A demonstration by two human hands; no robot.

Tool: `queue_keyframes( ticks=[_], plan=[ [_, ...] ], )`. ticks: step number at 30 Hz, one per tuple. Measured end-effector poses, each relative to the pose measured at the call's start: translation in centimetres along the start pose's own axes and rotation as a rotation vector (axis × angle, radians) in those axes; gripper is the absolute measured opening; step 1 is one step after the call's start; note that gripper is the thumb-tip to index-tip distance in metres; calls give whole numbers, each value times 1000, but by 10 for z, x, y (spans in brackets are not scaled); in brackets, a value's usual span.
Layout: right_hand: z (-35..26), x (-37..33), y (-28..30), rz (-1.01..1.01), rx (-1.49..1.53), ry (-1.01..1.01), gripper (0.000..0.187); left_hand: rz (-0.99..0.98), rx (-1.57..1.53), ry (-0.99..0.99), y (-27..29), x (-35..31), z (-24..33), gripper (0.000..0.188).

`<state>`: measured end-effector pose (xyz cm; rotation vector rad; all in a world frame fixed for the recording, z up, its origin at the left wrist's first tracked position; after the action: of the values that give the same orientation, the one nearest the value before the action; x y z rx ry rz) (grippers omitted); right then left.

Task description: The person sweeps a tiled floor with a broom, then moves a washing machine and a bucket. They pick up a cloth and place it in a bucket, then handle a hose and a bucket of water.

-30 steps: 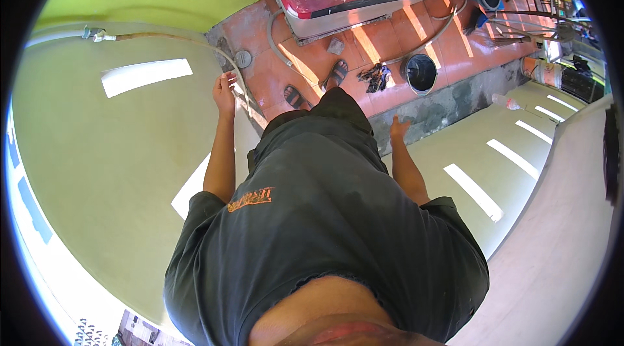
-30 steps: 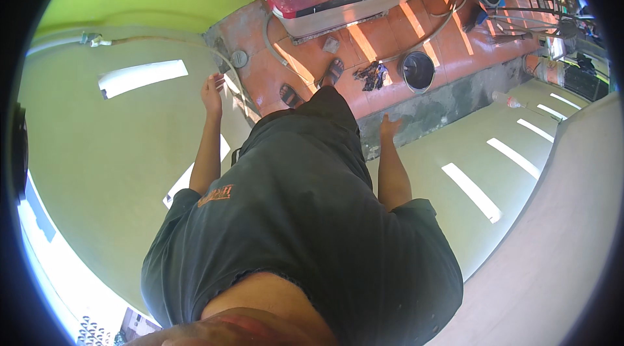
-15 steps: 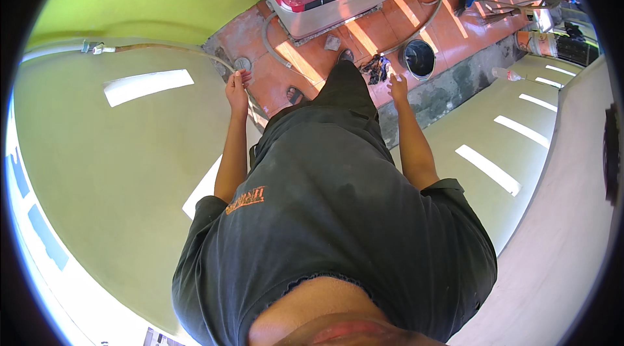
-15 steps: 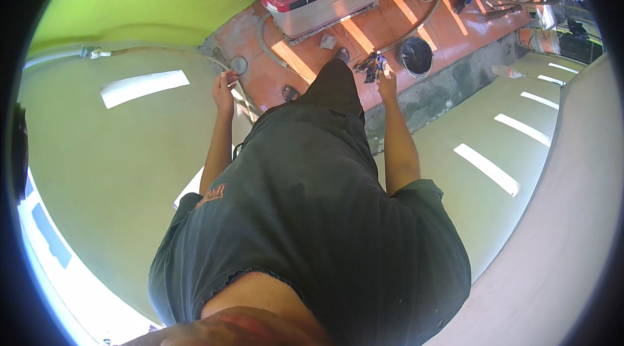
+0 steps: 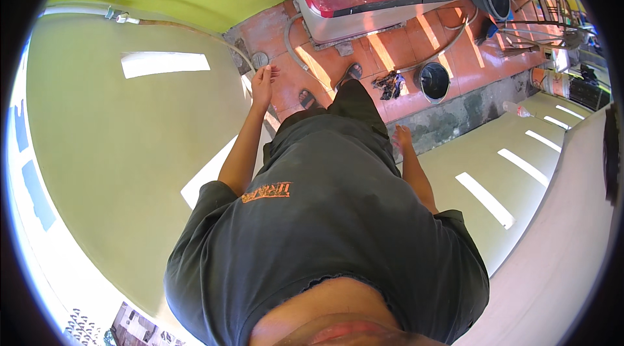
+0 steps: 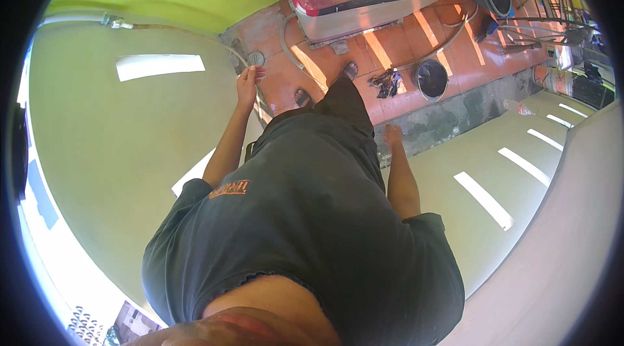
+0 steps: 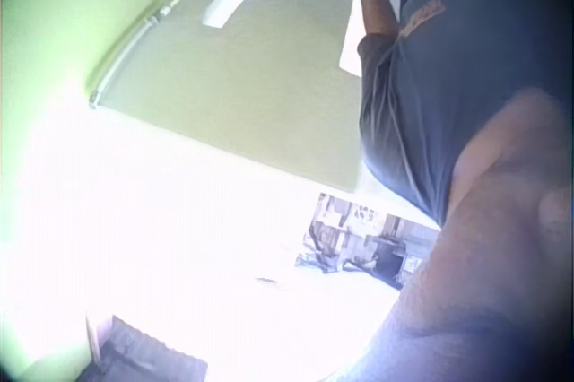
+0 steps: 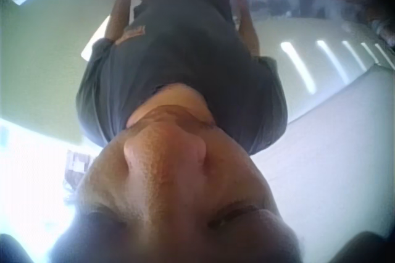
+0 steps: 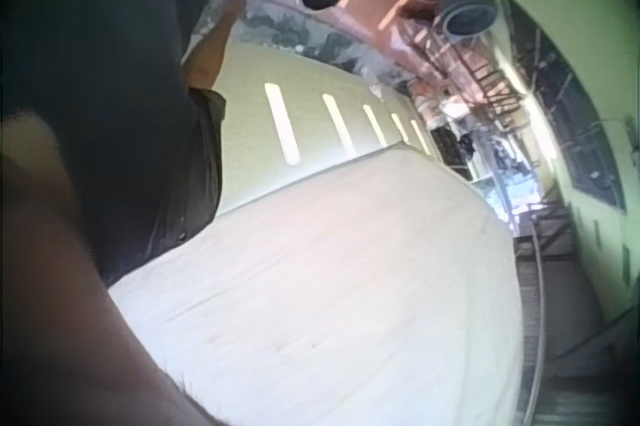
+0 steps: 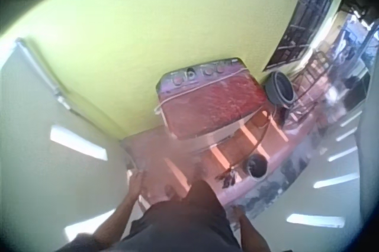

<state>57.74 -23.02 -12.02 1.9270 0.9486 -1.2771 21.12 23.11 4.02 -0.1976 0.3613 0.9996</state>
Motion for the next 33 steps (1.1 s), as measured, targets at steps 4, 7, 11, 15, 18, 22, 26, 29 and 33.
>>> queue_keyframes(
  ticks=[4, 7, 11, 15, 18, 22, 26, 29, 33],
  plan=[
    [-34, 9, 7, -47, -10, 102, 66, -35, 40, -24, -16, -9, -1, 29],
    [-61, 22, 12, -105, -28, 114, 64, 0, 34, 14, -25, -16, -6, 27],
    [-92, 39, 34, -131, -97, 96, 60, 113, 43, 26, -31, -28, -26, 25],
    [-114, 50, 72, -205, -66, 179, 53, 222, 106, 68, -36, -52, -59, 22],
    [-113, 57, 107, -199, -29, 145, 48, 285, 172, 139, -45, -72, -78, 22],
    [-103, 68, 140, -198, -44, 91, 49, 319, 114, 170, -69, -97, -95, 22],
    [-91, 70, 163, -117, -16, 44, 52, 341, 148, 210, -86, -112, -118, 21],
    [-100, 67, 156, -137, 5, 121, 51, 313, 105, 266, -91, -117, -138, 21],
    [-108, 52, 143, -86, 100, 189, 55, 172, 107, 253, -96, -100, -145, 21]
  ],
)
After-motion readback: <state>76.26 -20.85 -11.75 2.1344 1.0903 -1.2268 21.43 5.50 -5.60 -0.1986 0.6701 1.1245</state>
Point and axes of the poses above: each hand's wrist, its own x-axis towards the middle knuckle, its own y-axis out of the back of the hand, z = x × y, the point moved 6 cm from there along x, towards the middle knuckle, and after that the axes turned 14 degrees about -z, right-handed, at the moved point
